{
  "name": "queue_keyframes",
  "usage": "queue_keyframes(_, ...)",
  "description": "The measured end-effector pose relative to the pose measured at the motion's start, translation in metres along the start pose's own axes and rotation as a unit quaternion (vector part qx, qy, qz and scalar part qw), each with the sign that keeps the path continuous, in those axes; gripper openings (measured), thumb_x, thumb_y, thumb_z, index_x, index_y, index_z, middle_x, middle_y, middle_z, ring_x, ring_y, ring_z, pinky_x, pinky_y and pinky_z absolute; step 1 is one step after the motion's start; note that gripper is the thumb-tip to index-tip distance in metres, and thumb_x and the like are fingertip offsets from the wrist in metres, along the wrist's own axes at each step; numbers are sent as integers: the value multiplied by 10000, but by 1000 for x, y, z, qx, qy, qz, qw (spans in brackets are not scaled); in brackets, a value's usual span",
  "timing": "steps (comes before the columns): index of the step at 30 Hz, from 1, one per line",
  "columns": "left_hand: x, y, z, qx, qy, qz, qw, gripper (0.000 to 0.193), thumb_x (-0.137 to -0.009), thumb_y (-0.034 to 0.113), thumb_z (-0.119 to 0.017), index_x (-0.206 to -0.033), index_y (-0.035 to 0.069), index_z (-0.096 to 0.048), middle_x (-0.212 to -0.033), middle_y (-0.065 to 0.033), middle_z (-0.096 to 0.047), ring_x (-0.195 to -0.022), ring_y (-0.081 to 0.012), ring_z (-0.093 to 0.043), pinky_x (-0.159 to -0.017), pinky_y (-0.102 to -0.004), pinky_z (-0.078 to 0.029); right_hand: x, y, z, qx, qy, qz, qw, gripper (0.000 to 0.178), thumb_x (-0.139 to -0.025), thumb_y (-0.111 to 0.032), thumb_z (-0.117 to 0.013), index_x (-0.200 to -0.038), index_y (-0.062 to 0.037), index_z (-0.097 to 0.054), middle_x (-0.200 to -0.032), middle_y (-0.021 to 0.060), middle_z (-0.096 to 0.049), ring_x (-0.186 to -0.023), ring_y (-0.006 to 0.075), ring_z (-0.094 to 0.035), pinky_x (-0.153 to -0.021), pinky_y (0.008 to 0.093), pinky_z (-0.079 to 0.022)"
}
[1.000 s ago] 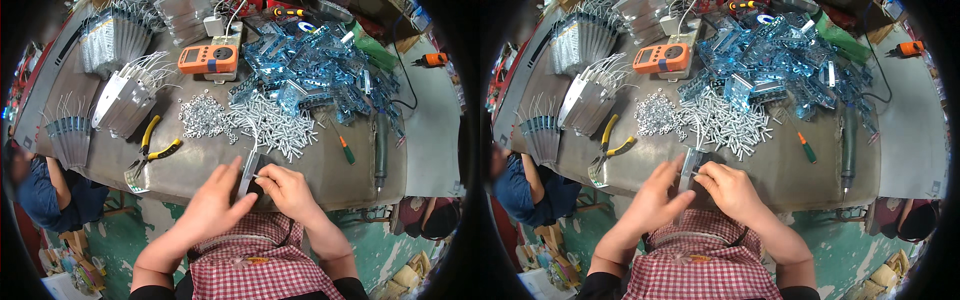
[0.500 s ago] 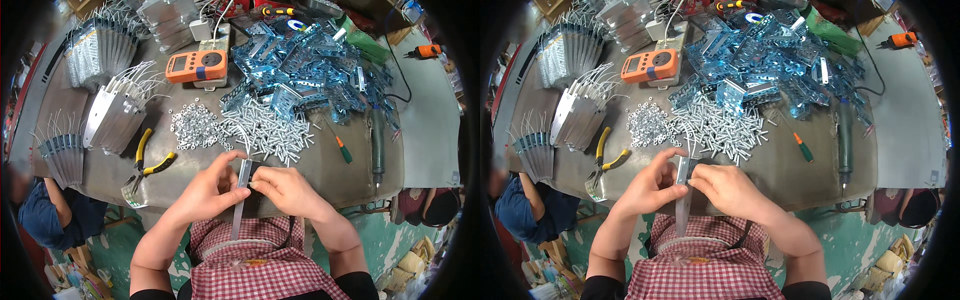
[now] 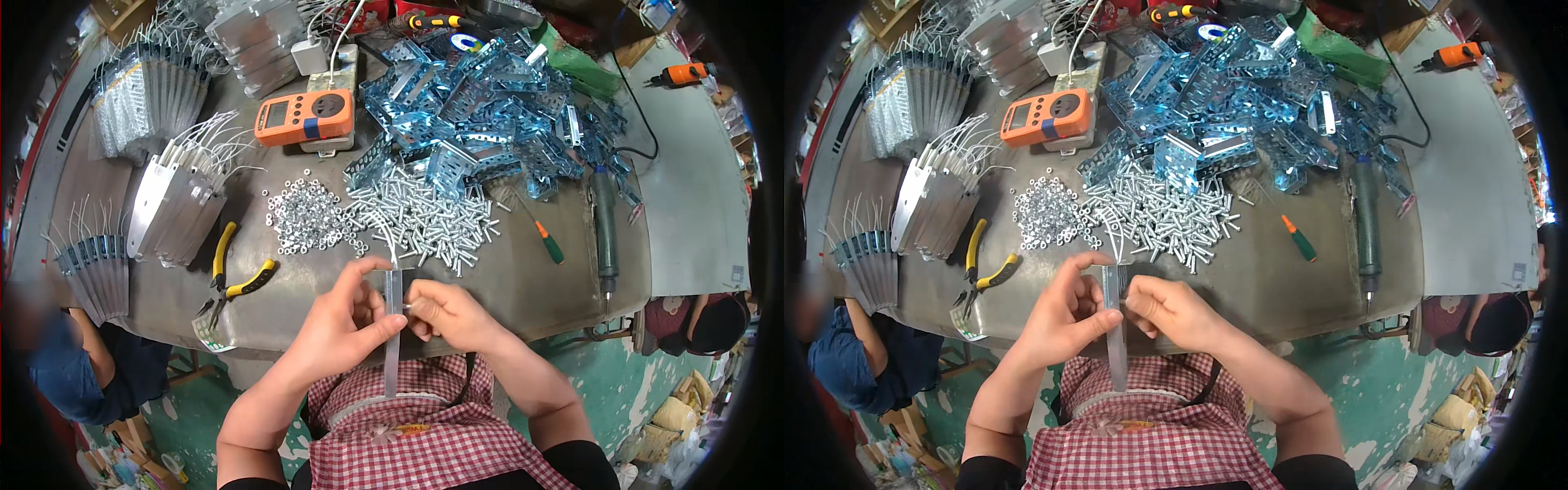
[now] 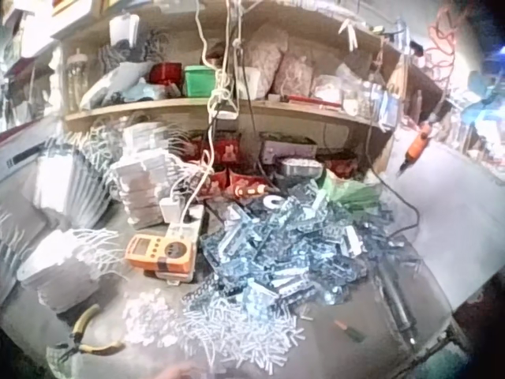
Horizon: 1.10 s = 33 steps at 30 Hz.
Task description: Assembling small metal components and plastic parts using screws and an electric screwdriver.
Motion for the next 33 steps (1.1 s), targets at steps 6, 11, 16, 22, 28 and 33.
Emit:
queue_keyframes(6, 12, -2, -12, -7, 32, 1, 999, 563, -781, 86, -646, -1250, 49, -339, -666, -4, -497, -570, -58, -484, -512, -216, -393, 13, -17, -10, 273, 95, 88, 953, 220, -894, -216, -518, -779, -28, -510, -614, 96, -541, -543, 240, -554, -497, 328, -413)
queue_keyframes(11, 20, 21, -18, -253, 115, -120, 953, 525, -735, 117, -640, -1218, 72, -440, -743, -66, -520, -555, -176, -540, -504, -305, -444, 14, -25, -11, 369, 129, 173, 904, 115, -841, -121, -558, -917, -46, -514, -693, 144, -579, -655, 337, -586, -559, 396, -453)
queue_keyframes(16, 22, 21, -17, -366, 102, -148, 913, 422, -718, 153, -643, -1120, 86, -532, -724, -63, -493, -549, -209, -538, -493, -325, -451, 21, -33, -8, 321, 145, 141, 925, 142, -841, -80, -546, -974, -35, -522, -750, 128, -605, -695, 289, -612, -605, 358, -473)
queue_keyframes(22, 27, 7, -13, -290, 130, -125, 940, 365, -726, 108, -648, -1072, 67, -541, -743, -62, -534, -537, -155, -542, -494, -271, -445, 13, -23, -5, 242, 157, 169, 943, 124, -829, -105, -571, -938, -52, -542, -787, 125, -596, -707, 303, -601, -597, 369, -463)
queue_keyframes(28, 30, 1, -10, -264, 149, -132, 944, 311, -726, 54, -629, -1024, 33, -541, -720, -49, -541, -518, -90, -501, -485, -224, -420, 10, -19, -12, 203, 166, 222, 939, 105, -787, -90, -613, -871, -40, -574, -814, 87, -553, -713, 266, -579, -612, 336, -460)
queue_keyframes(33, 29, 4, -11, -282, 155, -147, 935, 289, -720, 60, -629, -996, 38, -545, -730, -50, -547, -508, -112, -517, -475, -236, -424, 12, -23, -17, 274, 156, 285, 905, 147, -728, -44, -671, -859, -25, -606, -811, 81, -577, -696, 230, -584, -610, 303, -467)
Point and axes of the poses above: each hand's wrist, its own x-axis away from the middle knuckle, its own z-axis out of the back of the hand, y = z × x, the point moved 3 cm from there along -x, towards the middle knuckle
